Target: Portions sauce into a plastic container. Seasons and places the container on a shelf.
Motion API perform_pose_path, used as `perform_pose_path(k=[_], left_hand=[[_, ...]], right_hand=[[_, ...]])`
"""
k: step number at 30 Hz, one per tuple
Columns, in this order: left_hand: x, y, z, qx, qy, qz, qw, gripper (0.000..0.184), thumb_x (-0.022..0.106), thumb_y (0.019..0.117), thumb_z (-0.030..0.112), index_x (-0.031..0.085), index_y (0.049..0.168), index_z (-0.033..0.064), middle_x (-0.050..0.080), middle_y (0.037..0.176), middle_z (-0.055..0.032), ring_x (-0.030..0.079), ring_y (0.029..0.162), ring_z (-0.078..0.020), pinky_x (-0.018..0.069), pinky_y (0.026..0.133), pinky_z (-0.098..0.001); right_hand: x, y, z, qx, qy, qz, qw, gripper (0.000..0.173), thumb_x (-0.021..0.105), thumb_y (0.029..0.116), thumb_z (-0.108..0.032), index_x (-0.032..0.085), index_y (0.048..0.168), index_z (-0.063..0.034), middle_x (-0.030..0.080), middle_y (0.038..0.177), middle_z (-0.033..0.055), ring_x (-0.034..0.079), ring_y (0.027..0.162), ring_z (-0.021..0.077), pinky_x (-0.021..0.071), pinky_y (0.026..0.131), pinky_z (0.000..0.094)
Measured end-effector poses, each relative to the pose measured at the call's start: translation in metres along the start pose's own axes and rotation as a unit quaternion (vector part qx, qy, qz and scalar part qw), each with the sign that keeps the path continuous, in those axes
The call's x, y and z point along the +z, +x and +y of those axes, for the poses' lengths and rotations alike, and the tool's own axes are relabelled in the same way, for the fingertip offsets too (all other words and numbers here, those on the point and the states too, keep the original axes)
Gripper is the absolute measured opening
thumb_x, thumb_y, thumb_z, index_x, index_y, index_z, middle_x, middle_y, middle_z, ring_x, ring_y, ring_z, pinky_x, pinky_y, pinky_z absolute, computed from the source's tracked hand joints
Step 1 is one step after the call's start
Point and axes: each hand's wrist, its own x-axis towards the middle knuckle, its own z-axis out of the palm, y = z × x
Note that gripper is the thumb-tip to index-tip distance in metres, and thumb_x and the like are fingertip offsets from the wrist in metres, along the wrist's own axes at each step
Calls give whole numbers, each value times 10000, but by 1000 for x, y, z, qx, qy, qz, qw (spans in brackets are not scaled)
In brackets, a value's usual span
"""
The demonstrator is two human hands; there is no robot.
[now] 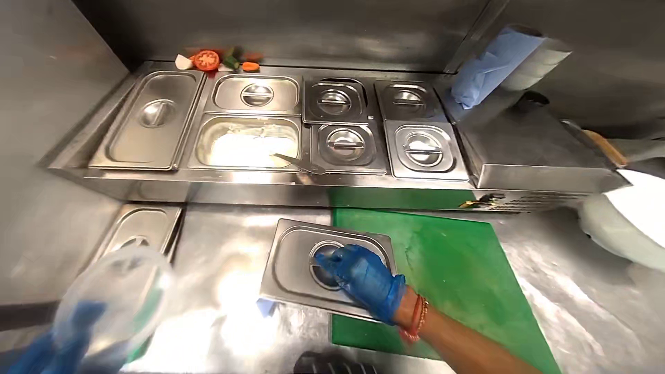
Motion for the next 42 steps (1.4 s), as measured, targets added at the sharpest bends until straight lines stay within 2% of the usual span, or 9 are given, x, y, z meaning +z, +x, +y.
perform_pose_path(k=[7, 14, 16, 19, 22, 26, 29, 33, 42], left_hand=[[15, -4, -6, 36, 14, -41, 998, 374, 694, 927, 161, 632, 1263, 10, 731, 1083, -121, 737, 825, -258, 632, 598, -429], [57, -13, 51, -25, 38, -68, 997, 335, 549, 1008, 41, 538, 1336, -31, 677, 1073, -131, 704, 743, -190, 620, 606, -361], [57, 3, 49, -22, 27, -82, 996, 334, 556, 992, 22, 553, 1319, -49, 682, 1084, -153, 711, 751, -221, 624, 600, -390], [54, 29, 46, 8, 33, -126, 991, 344, 536, 1005, 55, 547, 1341, -18, 709, 1069, -94, 708, 716, -169, 620, 572, -355], [57, 44, 49, 1, 32, -133, 991, 360, 544, 1013, 51, 539, 1367, -16, 703, 1080, -97, 712, 723, -169, 628, 586, -353], [70, 54, 55, -14, 24, -131, 991, 340, 554, 1014, 37, 552, 1349, -20, 710, 1057, -101, 718, 706, -168, 631, 571, -345], [79, 56, 60, -11, 29, -132, 991, 336, 553, 1010, 31, 557, 1341, -21, 711, 1012, -84, 709, 665, -151, 627, 560, -331], [90, 55, 60, -8, 20, -111, 994, 313, 581, 990, 9, 591, 1302, -23, 721, 978, -86, 709, 648, -155, 626, 539, -334], [105, 58, 69, -21, 27, -92, 995, 309, 592, 1001, 25, 604, 1308, -13, 714, 948, -95, 699, 637, -163, 618, 535, -335]], right_hand=[[63, 47, 17, 4, 11, -59, 998, 388, 577, 961, -115, 713, 1305, -233, 749, 1027, 125, 719, 950, 332, 590, 828, 483], [86, 68, 19, 25, 4, -98, 995, 439, 611, 915, -24, 715, 1293, -223, 743, 1028, 151, 715, 961, 366, 588, 826, 519], [71, 67, 13, 50, 22, -106, 993, 398, 588, 954, -64, 711, 1302, -212, 741, 1123, 133, 706, 1042, 349, 574, 888, 516], [18, 74, -7, 106, 46, 157, 981, 253, 643, 978, -281, 780, 1177, -206, 766, 1117, 27, 734, 1032, 190, 621, 869, 392], [-48, 99, -14, 185, 78, 329, 923, 507, 657, 966, -406, 652, 1336, -60, 700, 1215, 142, 704, 971, 195, 613, 819, 388], [-72, 135, 1, 354, 117, 163, 914, 797, 696, 891, -583, 457, 1546, -195, 717, 1115, 75, 698, 799, 193, 601, 720, 458], [-75, 159, 9, 375, 168, 115, 904, 509, 790, 891, -376, 661, 1359, -222, 740, 946, 48, 685, 716, 169, 593, 692, 421], [-83, 188, 6, 302, 230, 226, 897, 242, 770, 883, -99, 763, 1113, -175, 754, 907, -17, 678, 660, 90, 597, 609, 321], [-74, 248, 8, 194, 286, 184, 920, 136, 640, 1018, -265, 707, 1089, -170, 702, 748, 49, 649, 536, 179, 567, 494, 387]])
